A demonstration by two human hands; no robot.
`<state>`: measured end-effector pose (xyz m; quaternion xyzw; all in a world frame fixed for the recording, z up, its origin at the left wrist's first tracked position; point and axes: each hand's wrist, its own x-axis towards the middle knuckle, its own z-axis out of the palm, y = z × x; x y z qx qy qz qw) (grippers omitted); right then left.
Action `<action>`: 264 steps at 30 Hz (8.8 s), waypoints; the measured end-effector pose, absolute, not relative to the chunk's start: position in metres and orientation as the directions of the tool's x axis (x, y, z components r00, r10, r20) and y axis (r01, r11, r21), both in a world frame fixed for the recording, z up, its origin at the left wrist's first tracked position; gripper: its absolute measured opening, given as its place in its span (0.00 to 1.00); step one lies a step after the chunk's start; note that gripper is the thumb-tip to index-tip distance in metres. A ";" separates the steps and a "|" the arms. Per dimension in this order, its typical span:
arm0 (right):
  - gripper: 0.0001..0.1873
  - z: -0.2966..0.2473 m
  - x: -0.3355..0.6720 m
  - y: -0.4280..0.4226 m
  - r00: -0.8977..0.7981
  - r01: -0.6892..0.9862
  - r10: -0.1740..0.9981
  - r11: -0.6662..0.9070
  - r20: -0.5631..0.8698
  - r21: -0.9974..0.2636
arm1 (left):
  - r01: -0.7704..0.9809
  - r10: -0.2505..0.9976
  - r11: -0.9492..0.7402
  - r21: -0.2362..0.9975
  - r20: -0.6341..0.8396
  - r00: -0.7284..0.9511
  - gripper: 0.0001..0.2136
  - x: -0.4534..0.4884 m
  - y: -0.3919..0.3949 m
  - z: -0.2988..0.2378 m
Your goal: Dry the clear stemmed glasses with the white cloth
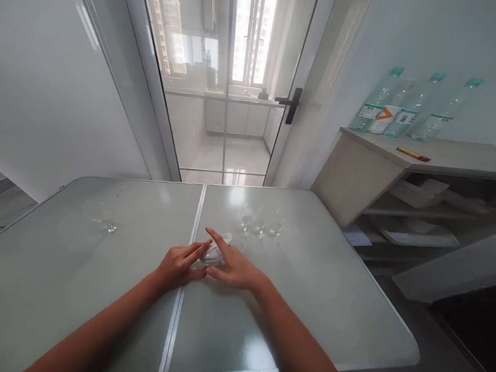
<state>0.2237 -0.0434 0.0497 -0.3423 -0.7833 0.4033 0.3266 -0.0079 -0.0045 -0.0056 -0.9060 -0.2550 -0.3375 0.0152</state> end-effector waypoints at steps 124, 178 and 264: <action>0.20 0.017 0.191 -0.028 -0.045 -0.452 0.996 0.044 0.072 -0.891 | -0.109 0.961 -0.205 0.973 0.222 0.167 0.16 -0.004 0.006 -0.002; 0.27 0.005 0.182 -0.024 -0.306 -0.154 0.951 -0.013 0.035 -0.988 | 0.506 0.789 -0.613 0.607 0.499 0.358 0.16 0.003 -0.005 -0.004; 0.15 0.022 0.196 -0.028 0.057 0.246 0.951 0.282 0.305 -0.927 | 0.062 0.888 -0.459 0.886 0.459 0.009 0.32 0.005 -0.014 0.004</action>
